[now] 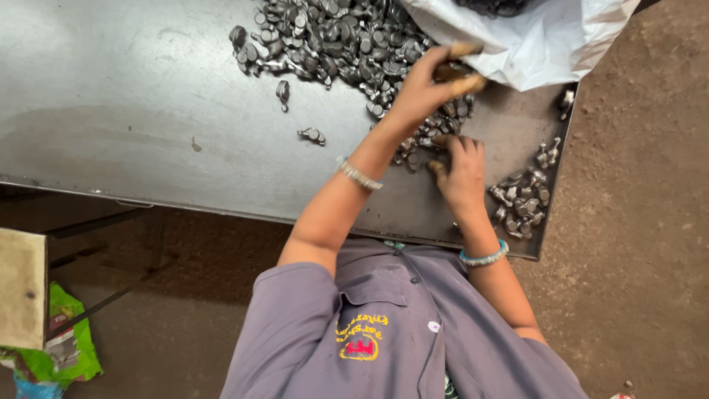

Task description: The person picks small metal castings one at a time from a pile on a metal table, turns each piece over in both hands, and sets it down on the table beside the pile. The person continues handling pieces from the pile throughout the episode.

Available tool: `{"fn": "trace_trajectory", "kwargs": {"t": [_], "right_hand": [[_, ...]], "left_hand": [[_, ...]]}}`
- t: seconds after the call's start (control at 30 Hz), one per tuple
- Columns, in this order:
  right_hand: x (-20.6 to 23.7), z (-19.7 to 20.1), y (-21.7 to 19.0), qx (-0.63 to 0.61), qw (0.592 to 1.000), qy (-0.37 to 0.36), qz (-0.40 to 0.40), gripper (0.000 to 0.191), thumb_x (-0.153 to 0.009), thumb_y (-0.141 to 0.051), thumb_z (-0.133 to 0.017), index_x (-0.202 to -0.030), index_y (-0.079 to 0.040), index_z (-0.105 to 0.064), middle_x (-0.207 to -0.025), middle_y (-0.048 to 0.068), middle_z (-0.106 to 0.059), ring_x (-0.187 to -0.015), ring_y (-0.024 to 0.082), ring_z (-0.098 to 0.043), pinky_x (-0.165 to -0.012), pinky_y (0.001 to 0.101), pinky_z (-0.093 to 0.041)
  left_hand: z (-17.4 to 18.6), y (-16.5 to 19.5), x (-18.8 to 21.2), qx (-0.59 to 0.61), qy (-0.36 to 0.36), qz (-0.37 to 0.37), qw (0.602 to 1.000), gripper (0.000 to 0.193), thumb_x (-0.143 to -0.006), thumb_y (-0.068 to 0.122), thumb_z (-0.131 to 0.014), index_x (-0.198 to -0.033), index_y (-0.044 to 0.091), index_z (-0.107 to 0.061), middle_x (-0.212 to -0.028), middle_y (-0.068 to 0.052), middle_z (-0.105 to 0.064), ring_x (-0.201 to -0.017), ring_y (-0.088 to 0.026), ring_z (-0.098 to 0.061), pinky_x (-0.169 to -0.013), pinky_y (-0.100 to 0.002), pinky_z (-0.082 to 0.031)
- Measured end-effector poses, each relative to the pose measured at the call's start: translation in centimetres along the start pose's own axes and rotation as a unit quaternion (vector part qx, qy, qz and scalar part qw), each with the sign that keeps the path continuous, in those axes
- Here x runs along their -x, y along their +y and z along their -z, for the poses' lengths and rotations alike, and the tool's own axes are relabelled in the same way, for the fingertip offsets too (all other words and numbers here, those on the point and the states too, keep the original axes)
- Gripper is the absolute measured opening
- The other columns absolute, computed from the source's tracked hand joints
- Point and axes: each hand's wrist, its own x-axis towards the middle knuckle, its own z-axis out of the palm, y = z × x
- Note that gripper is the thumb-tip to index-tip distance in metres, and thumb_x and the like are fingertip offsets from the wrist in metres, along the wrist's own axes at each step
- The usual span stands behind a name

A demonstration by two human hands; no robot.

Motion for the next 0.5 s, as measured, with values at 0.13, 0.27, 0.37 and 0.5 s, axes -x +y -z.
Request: {"fn": "trace_trajectory", "kwargs": {"t": [0.13,0.27,0.37,0.5], "right_hand": [[0.0,-0.8,1.4,-0.066,0.994,-0.043,-0.08,0.027,-0.077,-0.002,-0.087,-0.101,-0.004,-0.072,-0.101,0.009,-0.07,-0.096,0.033,-0.063,-0.086,0.0419,-0.053],[1.6,0.5,2.4,-0.126,0.967,-0.088,-0.204,0.025,-0.079,-0.002,-0.084,-0.1,-0.007,-0.072,-0.099,0.011,-0.065,-0.089,0.028,-0.066,-0.081,0.0383,-0.056],[2.7,1.8,2.1,-0.111,0.969,-0.087,-0.201,0.033,-0.075,-0.001,-0.085,-0.103,-0.005,-0.069,-0.101,0.012,-0.064,-0.089,0.03,-0.065,-0.08,0.0391,-0.055],[3.3,2.4,1.3,-0.068,0.992,-0.05,-0.099,0.047,-0.068,0.002,-0.089,-0.108,-0.001,-0.066,-0.101,0.014,-0.066,-0.097,0.035,-0.06,-0.083,0.0428,-0.051]], "left_hand": [[3.9,0.8,7.2,-0.345,0.055,-0.044,0.936,0.052,-0.077,0.024,-0.092,-0.124,0.016,-0.071,-0.134,-0.008,-0.06,-0.12,-0.027,-0.064,-0.102,-0.04,-0.057],[6.9,2.1,11.7,-0.53,0.094,-0.04,0.842,0.073,-0.063,0.025,-0.098,-0.127,0.014,-0.066,-0.134,-0.014,-0.056,-0.114,-0.038,-0.057,-0.097,-0.047,-0.051],[8.0,2.2,13.6,-0.502,0.06,0.09,0.858,0.089,-0.056,0.021,-0.097,-0.136,0.01,-0.058,-0.125,-0.017,-0.054,-0.105,-0.039,-0.059,-0.089,-0.047,-0.051],[7.0,0.3,14.7,-0.436,0.065,0.111,0.891,0.077,-0.063,0.013,-0.091,-0.132,0.009,-0.057,-0.123,-0.015,-0.06,-0.101,-0.034,-0.067,-0.088,-0.042,-0.056]]}}
